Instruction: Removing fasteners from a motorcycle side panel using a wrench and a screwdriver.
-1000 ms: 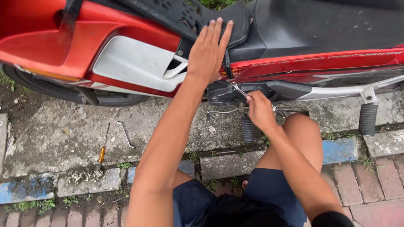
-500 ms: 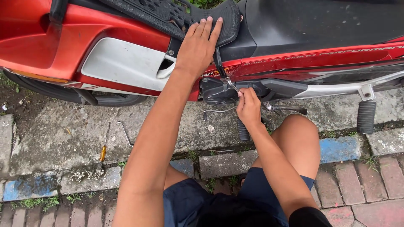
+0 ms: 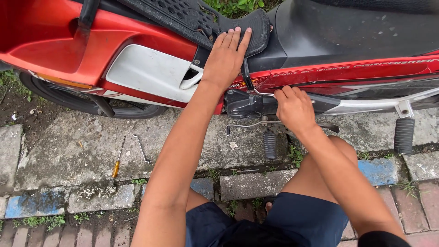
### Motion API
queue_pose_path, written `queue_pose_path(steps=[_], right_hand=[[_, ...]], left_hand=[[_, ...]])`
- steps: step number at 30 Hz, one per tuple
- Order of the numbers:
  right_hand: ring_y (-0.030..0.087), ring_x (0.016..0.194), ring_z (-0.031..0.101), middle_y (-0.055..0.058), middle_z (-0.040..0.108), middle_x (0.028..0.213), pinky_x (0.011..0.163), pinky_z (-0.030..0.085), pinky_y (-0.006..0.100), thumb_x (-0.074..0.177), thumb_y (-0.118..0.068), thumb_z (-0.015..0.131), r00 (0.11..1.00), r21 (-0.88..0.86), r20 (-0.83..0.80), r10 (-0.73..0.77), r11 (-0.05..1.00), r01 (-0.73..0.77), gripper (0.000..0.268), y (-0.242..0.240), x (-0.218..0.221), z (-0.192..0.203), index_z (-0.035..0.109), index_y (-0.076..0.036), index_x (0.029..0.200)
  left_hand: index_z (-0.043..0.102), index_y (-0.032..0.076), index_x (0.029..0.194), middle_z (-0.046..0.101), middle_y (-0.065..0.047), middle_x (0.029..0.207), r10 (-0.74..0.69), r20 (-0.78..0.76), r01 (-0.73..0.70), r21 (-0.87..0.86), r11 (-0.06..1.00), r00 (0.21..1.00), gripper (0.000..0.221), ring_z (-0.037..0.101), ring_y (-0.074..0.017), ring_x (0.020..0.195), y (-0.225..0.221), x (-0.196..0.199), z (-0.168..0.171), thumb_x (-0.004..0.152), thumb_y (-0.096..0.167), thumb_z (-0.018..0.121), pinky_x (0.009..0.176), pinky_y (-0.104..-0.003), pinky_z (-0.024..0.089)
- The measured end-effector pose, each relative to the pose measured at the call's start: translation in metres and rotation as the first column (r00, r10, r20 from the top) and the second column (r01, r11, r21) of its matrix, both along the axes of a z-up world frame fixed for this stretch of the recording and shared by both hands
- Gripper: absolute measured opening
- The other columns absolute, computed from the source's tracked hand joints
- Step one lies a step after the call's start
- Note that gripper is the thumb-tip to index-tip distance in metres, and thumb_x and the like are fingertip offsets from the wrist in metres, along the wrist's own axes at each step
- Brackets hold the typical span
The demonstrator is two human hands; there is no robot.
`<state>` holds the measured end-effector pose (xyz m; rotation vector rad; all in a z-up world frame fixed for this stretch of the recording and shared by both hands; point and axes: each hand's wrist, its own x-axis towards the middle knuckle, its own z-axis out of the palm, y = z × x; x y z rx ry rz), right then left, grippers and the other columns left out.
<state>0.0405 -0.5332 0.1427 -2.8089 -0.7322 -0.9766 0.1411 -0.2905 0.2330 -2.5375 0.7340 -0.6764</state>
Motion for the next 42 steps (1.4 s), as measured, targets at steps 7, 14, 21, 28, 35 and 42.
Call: queue_pose_path(steps=[7,14,21,28,35,42], right_hand=[[0.024,0.071,0.055,0.005,0.067,0.077,0.063,0.04,0.034,0.086,-0.015,0.065,0.985,-0.562,0.171,0.027,0.824,0.075,0.011,0.054,-0.001,0.081,0.076,-0.014,0.082],[0.037,0.081,0.066,0.012,0.066,0.091,0.064,0.054,0.05,0.085,-0.008,0.061,0.937,0.098,-0.35,-0.017,0.994,0.055,0.01,0.012,-0.025,0.014,0.066,-0.004,0.093],[0.036,0.078,0.063,0.018,0.063,0.097,0.068,0.049,0.047,0.106,-0.006,0.054,0.927,0.593,-0.327,0.186,0.804,0.048,0.016,0.018,-0.04,-0.037,0.065,0.005,0.106],[0.035,0.08,0.058,0.018,0.058,0.097,0.067,0.049,0.045,0.108,-0.003,0.051,0.964,0.573,-0.154,0.218,0.814,-0.093,0.014,0.012,-0.018,-0.05,0.061,0.006,0.105],[0.031,0.079,0.051,0.017,0.054,0.091,0.07,0.045,0.041,0.107,0.003,0.052,0.956,0.564,-0.034,0.292,0.795,-0.223,0.011,0.019,-0.012,-0.058,0.061,0.009,0.104],[0.033,0.077,0.055,0.018,0.057,0.095,0.069,0.049,0.042,0.101,0.01,0.052,0.975,0.563,-0.049,0.216,0.813,-0.151,0.012,0.03,-0.011,-0.052,0.063,0.008,0.103]], left_hand=[[0.02,0.006,0.163,0.045,-0.02,0.159,0.008,0.004,-0.008,0.017,1.0,1.0,0.068,0.046,-0.0308,0.144,0.0,-0.003,0.004,0.105,0.015,0.055,0.119,-0.043,0.033],[0.035,0.002,0.159,0.055,-0.022,0.147,-0.164,0.15,0.153,0.079,0.985,0.975,0.06,0.059,-0.0336,0.117,0.014,0.01,0.001,0.103,0.017,0.052,0.111,-0.047,0.041],[0.034,-0.001,0.158,0.06,-0.017,0.127,-0.149,0.047,0.135,0.219,0.966,0.988,0.061,0.062,-0.0334,0.108,0.004,0.019,0.02,0.103,0.016,0.055,0.094,-0.044,0.048],[0.03,0.0,0.162,0.058,-0.019,0.133,-0.18,-0.04,0.184,0.159,0.97,0.983,0.078,0.058,-0.0356,0.12,0.014,0.014,0.031,0.094,0.008,0.067,0.112,-0.052,0.039],[0.03,0.002,0.162,0.055,-0.021,0.132,-0.17,-0.138,0.181,0.068,0.981,0.976,0.082,0.056,-0.0389,0.119,0.013,0.017,0.032,0.096,0.025,0.073,0.114,-0.052,0.035],[0.032,0.002,0.16,0.057,-0.022,0.129,-0.158,-0.118,0.166,0.056,0.985,0.98,0.074,0.057,-0.0385,0.117,0.01,0.016,0.023,0.095,0.005,0.066,0.113,-0.051,0.038]])
